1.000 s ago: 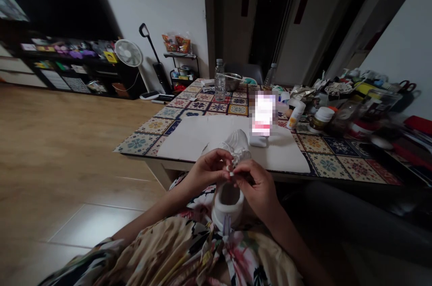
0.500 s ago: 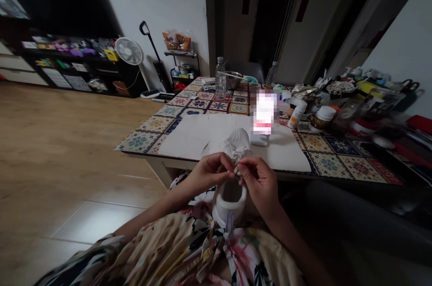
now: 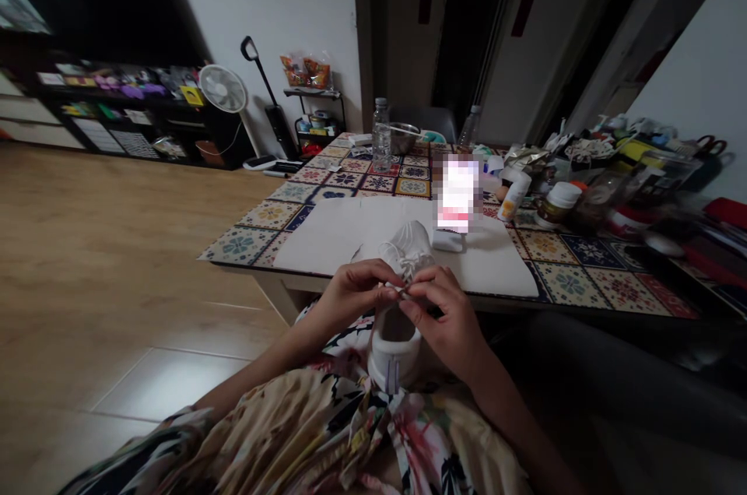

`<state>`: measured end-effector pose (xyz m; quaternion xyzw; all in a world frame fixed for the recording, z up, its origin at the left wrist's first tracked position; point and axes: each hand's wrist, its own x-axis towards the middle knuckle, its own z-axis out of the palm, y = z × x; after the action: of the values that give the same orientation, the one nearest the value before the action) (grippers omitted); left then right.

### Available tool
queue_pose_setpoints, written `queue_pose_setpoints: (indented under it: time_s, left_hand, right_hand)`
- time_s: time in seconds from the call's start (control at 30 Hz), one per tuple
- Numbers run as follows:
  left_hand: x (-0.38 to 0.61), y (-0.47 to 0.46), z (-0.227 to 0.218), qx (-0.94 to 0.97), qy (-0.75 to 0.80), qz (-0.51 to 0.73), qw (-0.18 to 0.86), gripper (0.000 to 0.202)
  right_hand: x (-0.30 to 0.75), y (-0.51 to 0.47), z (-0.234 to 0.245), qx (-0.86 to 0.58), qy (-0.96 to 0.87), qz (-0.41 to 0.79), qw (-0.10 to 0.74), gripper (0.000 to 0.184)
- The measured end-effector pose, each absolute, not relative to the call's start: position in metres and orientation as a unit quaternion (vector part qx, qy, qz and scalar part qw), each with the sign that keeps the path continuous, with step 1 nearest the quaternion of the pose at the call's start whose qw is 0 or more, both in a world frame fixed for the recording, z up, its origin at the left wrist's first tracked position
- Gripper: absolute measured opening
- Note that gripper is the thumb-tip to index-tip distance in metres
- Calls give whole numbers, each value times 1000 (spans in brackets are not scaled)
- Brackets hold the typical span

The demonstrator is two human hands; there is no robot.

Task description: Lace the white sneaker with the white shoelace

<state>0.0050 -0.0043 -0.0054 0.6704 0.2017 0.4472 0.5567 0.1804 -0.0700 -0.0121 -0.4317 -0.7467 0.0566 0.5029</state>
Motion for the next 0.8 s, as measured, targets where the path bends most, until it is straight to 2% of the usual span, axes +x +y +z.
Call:
queue_pose_setpoints:
  time_s: [0.1,0.27,0.4,0.5,0.63,0.8]
  left_hand:
    - [6,-5,-6,655,217,438,576,30]
    - [8,-5,-6,632,235,407,616,42]
    - [8,0,-6,623,213,399,638,39]
    - [9,7,-7,622,198,387,651,36]
    - [8,16,-10,612,214,380,660,40]
    - [5,17,-10,617,213,410,637,38]
  right_hand:
    - [180,-69,-13,-425,-752,74,498,2]
    - [179,-67,-16,-414,-765,-80,486,9]
    - [179,-70,-17,-385,-786,-166,455,19]
    - [180,-72,-14,-360,-778,-130,498,18]
    - [182,-70,-10,-320,-761,-14,564,11]
    - [183,-65,-14,-337,-744,14,576,12]
